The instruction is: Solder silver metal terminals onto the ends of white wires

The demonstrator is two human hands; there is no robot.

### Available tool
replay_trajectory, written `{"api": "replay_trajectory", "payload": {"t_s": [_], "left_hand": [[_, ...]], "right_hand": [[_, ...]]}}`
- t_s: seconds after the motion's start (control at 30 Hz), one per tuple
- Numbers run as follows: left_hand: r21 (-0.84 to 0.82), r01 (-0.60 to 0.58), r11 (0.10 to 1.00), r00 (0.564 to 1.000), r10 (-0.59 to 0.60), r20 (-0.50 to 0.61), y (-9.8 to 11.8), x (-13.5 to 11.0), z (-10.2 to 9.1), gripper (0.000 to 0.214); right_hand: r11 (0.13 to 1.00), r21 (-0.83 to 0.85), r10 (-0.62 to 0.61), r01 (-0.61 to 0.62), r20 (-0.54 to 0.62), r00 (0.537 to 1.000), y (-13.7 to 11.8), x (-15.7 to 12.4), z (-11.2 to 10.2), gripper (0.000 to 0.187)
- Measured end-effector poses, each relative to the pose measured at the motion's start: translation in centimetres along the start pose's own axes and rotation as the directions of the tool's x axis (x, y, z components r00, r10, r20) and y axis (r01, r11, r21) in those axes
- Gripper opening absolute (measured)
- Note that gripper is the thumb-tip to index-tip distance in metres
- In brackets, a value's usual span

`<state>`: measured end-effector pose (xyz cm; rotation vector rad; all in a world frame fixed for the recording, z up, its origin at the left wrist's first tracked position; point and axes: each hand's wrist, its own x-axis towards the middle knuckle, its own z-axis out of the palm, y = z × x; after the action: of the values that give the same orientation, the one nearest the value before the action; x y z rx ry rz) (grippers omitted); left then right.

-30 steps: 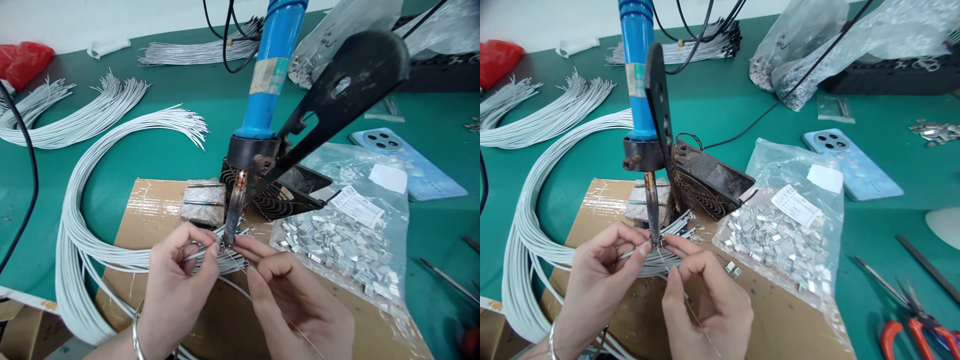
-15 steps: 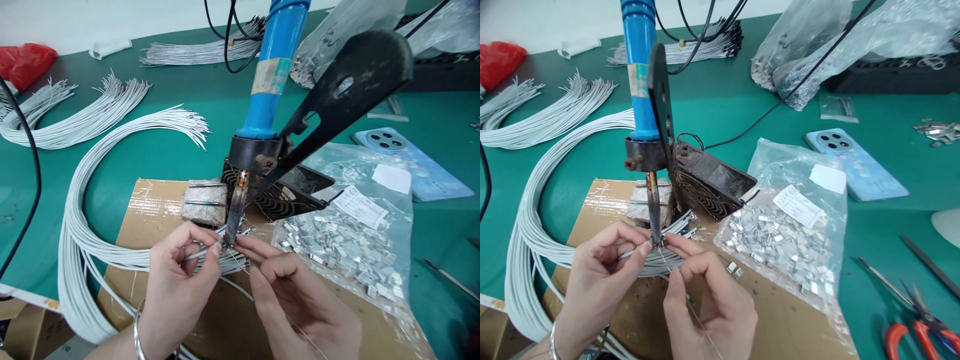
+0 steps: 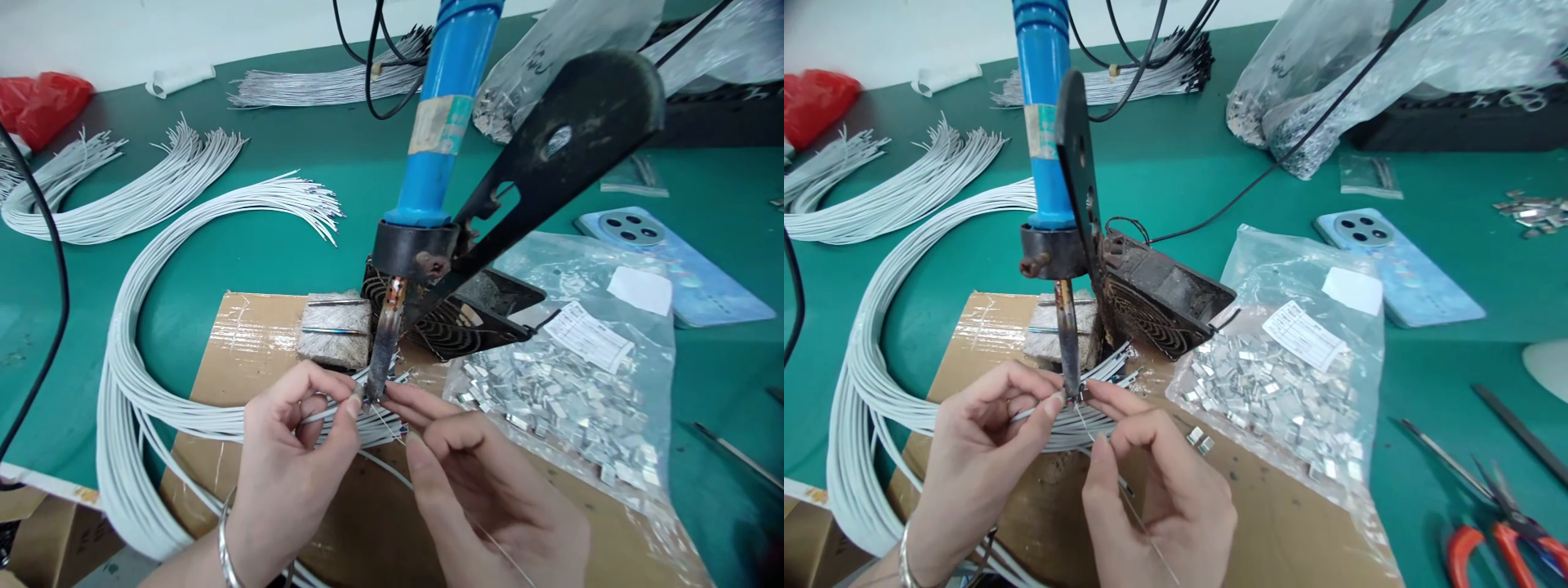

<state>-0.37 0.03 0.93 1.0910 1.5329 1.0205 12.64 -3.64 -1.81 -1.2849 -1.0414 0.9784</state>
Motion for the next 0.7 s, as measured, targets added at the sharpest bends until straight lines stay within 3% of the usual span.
{"api": "replay_trajectory", "payload": {"t_s": [0.2,0.37,0.5,0.7], "left_hand": [[0.007,-0.020,1.000,1.000,0.020,-0.002,0.2,0.1,0.0,0.010],[0.006,-0.023,1.000,1.000,0.023,0.000,0.0,0.0,0.0,0.011],[0.001,-0.033,0.999,0.999,0.033,-0.004,-0.2,0.0,0.0,0.011],[-0.026,-0.047,0.999,0.999,0.046,-0.018,-0.5,-0.1,0.0,0.011]], "right_hand": [[1.000,0.016,0.013,-0.013,-0.009,1.000,-0.3,-0.1,0.4,0.023],[0.998,0.022,0.056,-0.054,-0.112,0.992,-0.5,-0.1,0.6,0.024],[0.999,0.012,0.034,-0.034,-0.050,0.998,-0.5,-0.1,0.6,0.021],[0.985,0.104,0.152,-0.136,-0.156,0.976,-1.4,-0.3,1.5,0.024]]}}
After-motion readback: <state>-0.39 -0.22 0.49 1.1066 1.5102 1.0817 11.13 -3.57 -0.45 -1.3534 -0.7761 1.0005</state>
